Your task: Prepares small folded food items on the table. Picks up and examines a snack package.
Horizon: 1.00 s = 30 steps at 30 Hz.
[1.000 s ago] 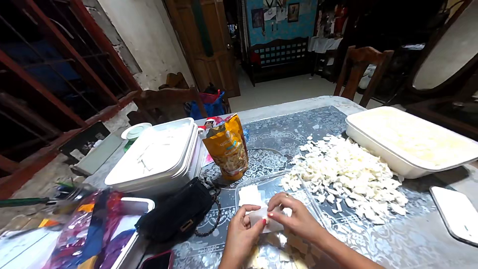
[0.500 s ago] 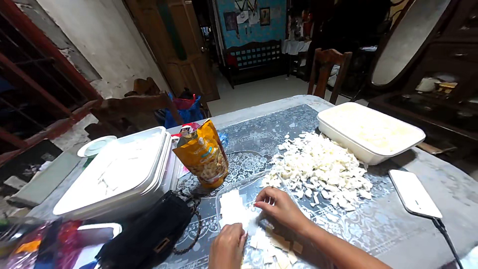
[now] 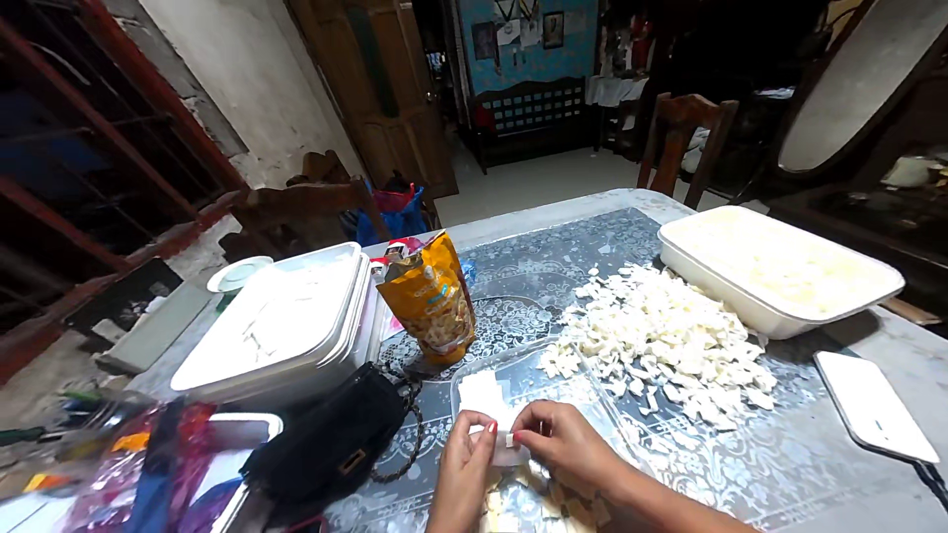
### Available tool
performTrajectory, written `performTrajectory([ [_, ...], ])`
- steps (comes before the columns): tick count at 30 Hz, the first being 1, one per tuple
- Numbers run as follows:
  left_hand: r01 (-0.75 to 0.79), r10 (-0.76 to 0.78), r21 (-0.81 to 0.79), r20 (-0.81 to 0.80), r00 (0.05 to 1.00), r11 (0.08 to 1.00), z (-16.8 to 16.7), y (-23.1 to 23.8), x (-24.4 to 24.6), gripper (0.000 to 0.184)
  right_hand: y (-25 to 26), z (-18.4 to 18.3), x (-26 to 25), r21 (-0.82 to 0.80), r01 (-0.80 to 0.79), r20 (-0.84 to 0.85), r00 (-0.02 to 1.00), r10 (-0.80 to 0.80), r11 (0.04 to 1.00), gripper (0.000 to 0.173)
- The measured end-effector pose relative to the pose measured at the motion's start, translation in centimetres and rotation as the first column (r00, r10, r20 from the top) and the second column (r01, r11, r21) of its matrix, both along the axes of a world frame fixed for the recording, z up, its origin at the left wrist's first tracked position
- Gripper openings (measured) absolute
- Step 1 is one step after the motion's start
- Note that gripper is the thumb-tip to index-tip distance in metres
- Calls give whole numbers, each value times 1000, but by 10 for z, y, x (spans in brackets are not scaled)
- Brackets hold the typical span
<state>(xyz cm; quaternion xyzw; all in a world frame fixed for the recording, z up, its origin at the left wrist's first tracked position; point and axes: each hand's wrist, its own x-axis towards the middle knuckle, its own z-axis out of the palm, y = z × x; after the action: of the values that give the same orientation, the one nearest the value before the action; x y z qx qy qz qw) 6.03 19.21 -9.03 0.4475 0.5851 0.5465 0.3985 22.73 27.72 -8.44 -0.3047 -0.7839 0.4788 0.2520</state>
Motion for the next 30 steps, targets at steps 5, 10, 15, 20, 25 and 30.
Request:
performTrajectory([
  [5,-8,8,-4,82,997,1000,3,-1,5,36,5,-8,-2,-82,12,-168,985,-26,997,15],
  [10,57,-58,11,61,996,998,2,-2,1,16,7,-4,-1,-145,42,-257,963,-79,989,17],
  [15,76,-39,-128,275,961,989,4,2,-1,7,2,-17,-3,405,-77,-71,991,115,911,20],
  [20,74,5,-160,446,895,984,8,3,-6,17,10,-13,2,367,-64,-134,984,121,928,20],
  [25,61,-59,-39,63,996,997,4,0,-1,14,10,-6,2,-31,7,-91,996,-10,999,17],
  [30,29,-29,-14,-12,999,999,2,0,-5,8,18,2,7,-48,30,44,999,-28,998,20],
])
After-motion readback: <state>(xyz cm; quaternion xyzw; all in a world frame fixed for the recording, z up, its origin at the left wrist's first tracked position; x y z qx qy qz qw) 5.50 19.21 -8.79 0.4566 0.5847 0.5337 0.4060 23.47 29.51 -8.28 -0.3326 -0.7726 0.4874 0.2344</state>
